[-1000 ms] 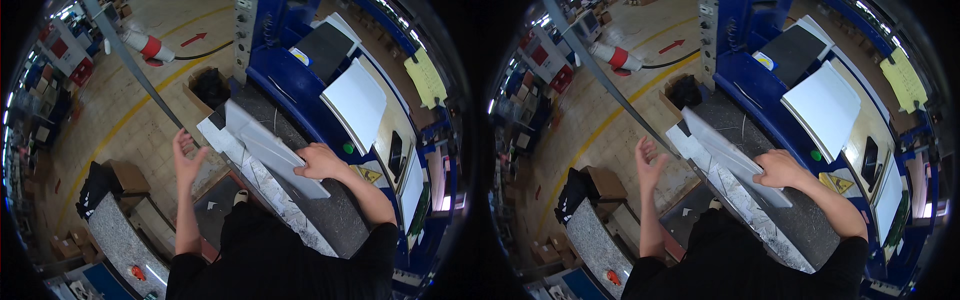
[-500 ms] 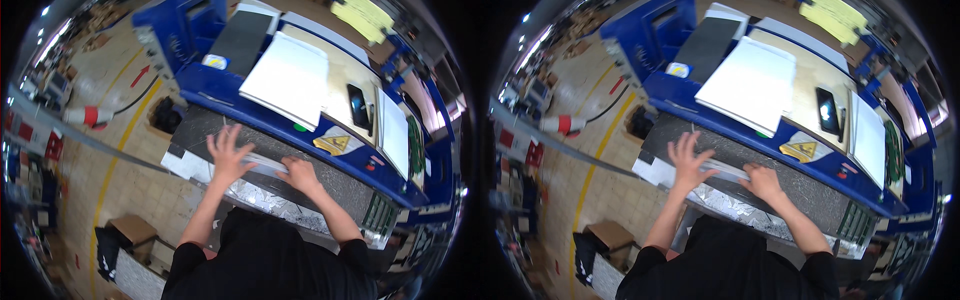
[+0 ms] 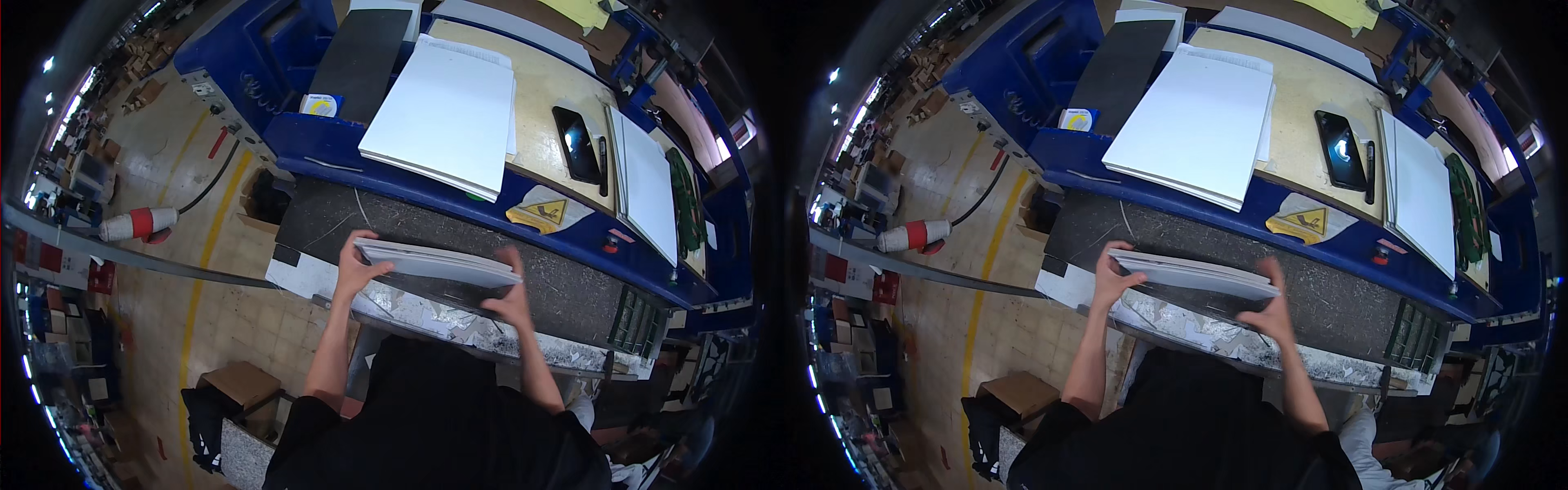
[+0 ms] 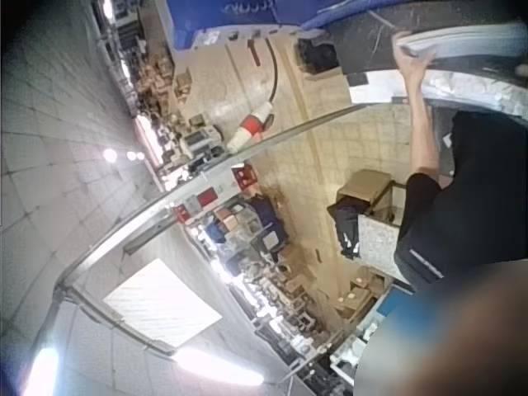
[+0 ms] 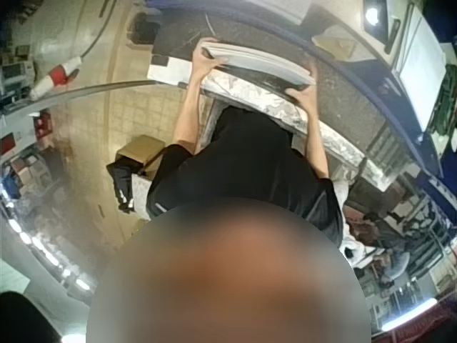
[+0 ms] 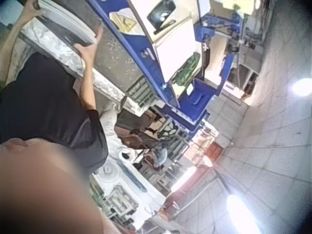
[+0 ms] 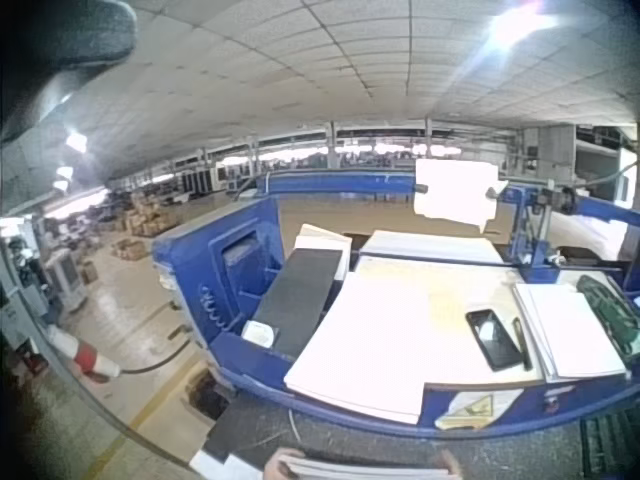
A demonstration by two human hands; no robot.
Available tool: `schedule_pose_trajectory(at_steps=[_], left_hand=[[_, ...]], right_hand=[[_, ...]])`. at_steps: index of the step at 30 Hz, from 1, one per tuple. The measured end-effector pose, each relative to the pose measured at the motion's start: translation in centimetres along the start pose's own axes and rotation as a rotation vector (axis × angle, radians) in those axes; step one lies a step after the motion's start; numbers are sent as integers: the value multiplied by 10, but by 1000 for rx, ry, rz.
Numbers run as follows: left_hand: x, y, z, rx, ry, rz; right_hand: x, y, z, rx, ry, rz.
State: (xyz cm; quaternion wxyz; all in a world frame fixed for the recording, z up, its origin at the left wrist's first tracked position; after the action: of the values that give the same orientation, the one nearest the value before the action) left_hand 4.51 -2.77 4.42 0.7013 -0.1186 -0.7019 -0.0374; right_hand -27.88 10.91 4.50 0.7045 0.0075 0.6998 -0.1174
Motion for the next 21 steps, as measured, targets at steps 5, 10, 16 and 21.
schedule_pose_trajectory(at_steps=[5, 10, 16, 21], left_hand=[[6, 12, 5, 6, -39, 39], [-1, 13, 14, 246, 57, -71], [-9, 8, -2, -6, 74, 65], [-3, 22, -4, 233, -12, -199]], right_hand=[[13, 11, 31, 254, -19, 166], [17, 9, 34, 138, 6, 91], [27, 11, 38, 377, 71, 46], [-33, -12, 53, 452, 70, 8]])
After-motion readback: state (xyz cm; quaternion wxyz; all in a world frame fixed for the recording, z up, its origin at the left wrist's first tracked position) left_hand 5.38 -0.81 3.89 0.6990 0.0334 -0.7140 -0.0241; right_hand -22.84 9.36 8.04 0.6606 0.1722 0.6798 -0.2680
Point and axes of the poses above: each hand's wrist, its own y-axis away from the middle knuckle, its own z-axis out of the palm, x = y × z, the point moved 3 cm from there along -y, towards the middle knuckle, and after that the axes turned 8 degrees about -y, right-handed, at the moved point
